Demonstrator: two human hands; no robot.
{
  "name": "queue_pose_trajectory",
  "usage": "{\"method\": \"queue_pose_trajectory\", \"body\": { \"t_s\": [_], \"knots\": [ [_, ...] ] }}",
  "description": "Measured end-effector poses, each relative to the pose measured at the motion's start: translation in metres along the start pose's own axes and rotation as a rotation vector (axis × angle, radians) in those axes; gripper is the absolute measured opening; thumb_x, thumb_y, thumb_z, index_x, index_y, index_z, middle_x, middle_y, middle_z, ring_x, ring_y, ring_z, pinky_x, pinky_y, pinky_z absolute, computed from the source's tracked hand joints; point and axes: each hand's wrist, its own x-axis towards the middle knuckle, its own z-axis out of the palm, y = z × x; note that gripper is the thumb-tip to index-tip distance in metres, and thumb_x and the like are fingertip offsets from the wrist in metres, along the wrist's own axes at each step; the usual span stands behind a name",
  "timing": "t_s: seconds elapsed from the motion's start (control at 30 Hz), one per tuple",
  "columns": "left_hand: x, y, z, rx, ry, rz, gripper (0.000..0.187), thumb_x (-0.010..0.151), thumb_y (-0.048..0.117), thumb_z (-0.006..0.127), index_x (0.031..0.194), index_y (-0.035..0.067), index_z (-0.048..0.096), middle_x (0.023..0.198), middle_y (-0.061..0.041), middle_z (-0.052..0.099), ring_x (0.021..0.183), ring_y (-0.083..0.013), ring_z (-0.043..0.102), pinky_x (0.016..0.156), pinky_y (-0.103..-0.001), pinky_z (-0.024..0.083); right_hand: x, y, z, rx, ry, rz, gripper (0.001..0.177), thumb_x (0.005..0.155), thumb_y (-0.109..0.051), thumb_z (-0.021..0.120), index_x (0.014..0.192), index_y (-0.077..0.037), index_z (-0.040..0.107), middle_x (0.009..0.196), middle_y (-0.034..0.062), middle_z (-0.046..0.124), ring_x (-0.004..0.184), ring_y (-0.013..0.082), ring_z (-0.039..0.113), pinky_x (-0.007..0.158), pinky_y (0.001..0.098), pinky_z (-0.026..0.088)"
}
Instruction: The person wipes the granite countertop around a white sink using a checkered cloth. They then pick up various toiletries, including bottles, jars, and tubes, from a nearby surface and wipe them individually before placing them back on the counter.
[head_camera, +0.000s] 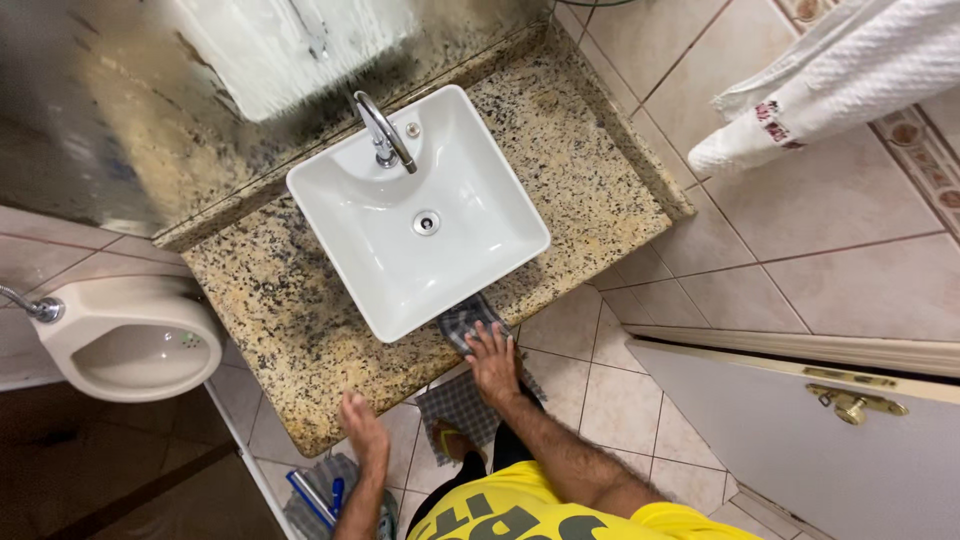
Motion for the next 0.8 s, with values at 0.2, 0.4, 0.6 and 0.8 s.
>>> {"method": "queue_pose_trajectory", "body": {
  "t_s": [0.2, 0.4, 0.6, 0.8],
  "knots": [
    [-0.011, -0.083, -0.048, 0.254, 0.173, 0.137, 0.061, 0.096, 0.049, 0.029, 0.13, 0.002, 0.047, 0.13, -0.026, 0.043, 0.123, -0.0406, 0.039, 0.103, -0.049, 0.031, 0.032, 0.079, -0.054, 0.57, 0.377, 0.215, 0.056, 0.092, -0.009, 0.026, 0.145, -0.009, 0.007, 0.15, 0.0113, 0.028, 0.125, 0.0262, 0.044, 0.102, 0.0387, 0.04],
    [-0.015, -0.077, -0.038, 0.276, 0.194, 0.206, 0.056, 0.099, 0.044, 0.034, 0.128, -0.002, 0.048, 0.127, -0.028, 0.045, 0.123, -0.041, 0.038, 0.103, -0.048, 0.03, 0.102, 0.185, -0.142, 0.385, 0.732, 0.661, 0.062, 0.09, -0.016, 0.034, 0.147, -0.007, 0.009, 0.132, 0.027, 0.04, 0.107, 0.0315, 0.053, 0.087, 0.0426, 0.05],
    [-0.028, -0.058, -0.001, 0.183, 0.077, 0.167, 0.058, 0.095, 0.046, 0.032, 0.127, 0.0, 0.047, 0.13, -0.024, 0.04, 0.123, -0.0386, 0.036, 0.103, -0.046, 0.029, 0.145, 0.218, -0.163, 0.979, 1.059, 1.032, 0.053, 0.097, -0.039, 0.045, 0.132, -0.008, 0.02, 0.113, 0.0231, 0.048, 0.085, 0.0305, 0.058, 0.068, 0.0443, 0.052],
    [-0.049, -0.079, 0.001, 0.077, 0.013, 0.208, 0.059, 0.095, 0.047, 0.035, 0.127, -0.001, 0.045, 0.13, -0.022, 0.039, 0.123, -0.0362, 0.038, 0.102, -0.043, 0.032, 0.136, 0.165, -0.125, 0.718, 1.032, 1.146, 0.058, 0.094, -0.031, 0.047, 0.136, -0.009, 0.014, 0.112, 0.0277, 0.048, 0.091, 0.0355, 0.059, 0.075, 0.0472, 0.053]
  ]
}}
